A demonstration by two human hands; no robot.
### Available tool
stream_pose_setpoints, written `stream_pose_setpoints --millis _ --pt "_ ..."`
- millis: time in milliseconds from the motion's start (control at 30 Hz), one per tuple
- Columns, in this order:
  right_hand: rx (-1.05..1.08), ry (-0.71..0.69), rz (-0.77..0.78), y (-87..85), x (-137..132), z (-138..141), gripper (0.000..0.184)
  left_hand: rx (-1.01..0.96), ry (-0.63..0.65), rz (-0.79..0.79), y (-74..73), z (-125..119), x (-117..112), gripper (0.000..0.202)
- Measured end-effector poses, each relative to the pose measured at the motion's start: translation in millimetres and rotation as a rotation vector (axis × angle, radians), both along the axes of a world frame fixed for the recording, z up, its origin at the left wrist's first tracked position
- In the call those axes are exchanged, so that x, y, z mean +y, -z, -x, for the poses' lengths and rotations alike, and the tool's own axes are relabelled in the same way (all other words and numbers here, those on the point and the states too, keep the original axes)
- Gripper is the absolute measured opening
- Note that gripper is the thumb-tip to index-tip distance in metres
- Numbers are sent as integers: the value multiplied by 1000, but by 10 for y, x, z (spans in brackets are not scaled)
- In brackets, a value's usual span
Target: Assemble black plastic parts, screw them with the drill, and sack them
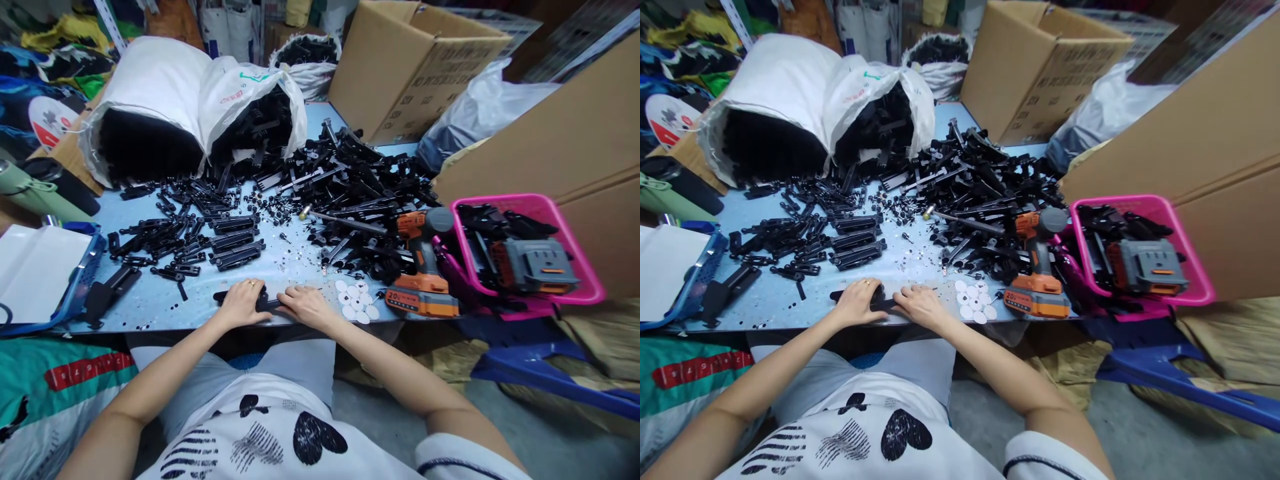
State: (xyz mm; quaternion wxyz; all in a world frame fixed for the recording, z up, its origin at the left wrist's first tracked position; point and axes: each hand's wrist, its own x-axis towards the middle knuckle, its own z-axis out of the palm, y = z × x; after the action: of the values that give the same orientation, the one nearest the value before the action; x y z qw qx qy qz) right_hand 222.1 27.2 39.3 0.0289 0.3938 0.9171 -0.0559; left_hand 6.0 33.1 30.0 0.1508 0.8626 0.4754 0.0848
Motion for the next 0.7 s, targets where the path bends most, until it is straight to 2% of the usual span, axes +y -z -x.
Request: stream_pose_setpoints --millis 133,267,367,433,500,533,633,700 --pt "22 52 -68 -138 -59 106 34 -69 -6 -52 86 80 -18 50" --pt "37 14 -57 -237 40 139 33 -147 -40 -74 121 159 -40 43" --pt "71 23 -36 -194 152 103 34 -146 -30 -24 84 92 23 51" --pt "127 97 -58 -117 173 49 36 -130 -17 5 28 -59 194 53" --pt "208 240 -108 -33 127 -52 39 -122 -88 -4 -40 -291 496 48" --pt "244 347 -139 4 84 -129 39 -114 -165 -12 -71 -427 682 43" --pt "247 789 -228 71 -59 -470 38 -47 -398 64 -120 -843 1242 43" --pt "142 1127 -224 87 -110 -739 39 1 -463 132 -110 -1052 1497 37"
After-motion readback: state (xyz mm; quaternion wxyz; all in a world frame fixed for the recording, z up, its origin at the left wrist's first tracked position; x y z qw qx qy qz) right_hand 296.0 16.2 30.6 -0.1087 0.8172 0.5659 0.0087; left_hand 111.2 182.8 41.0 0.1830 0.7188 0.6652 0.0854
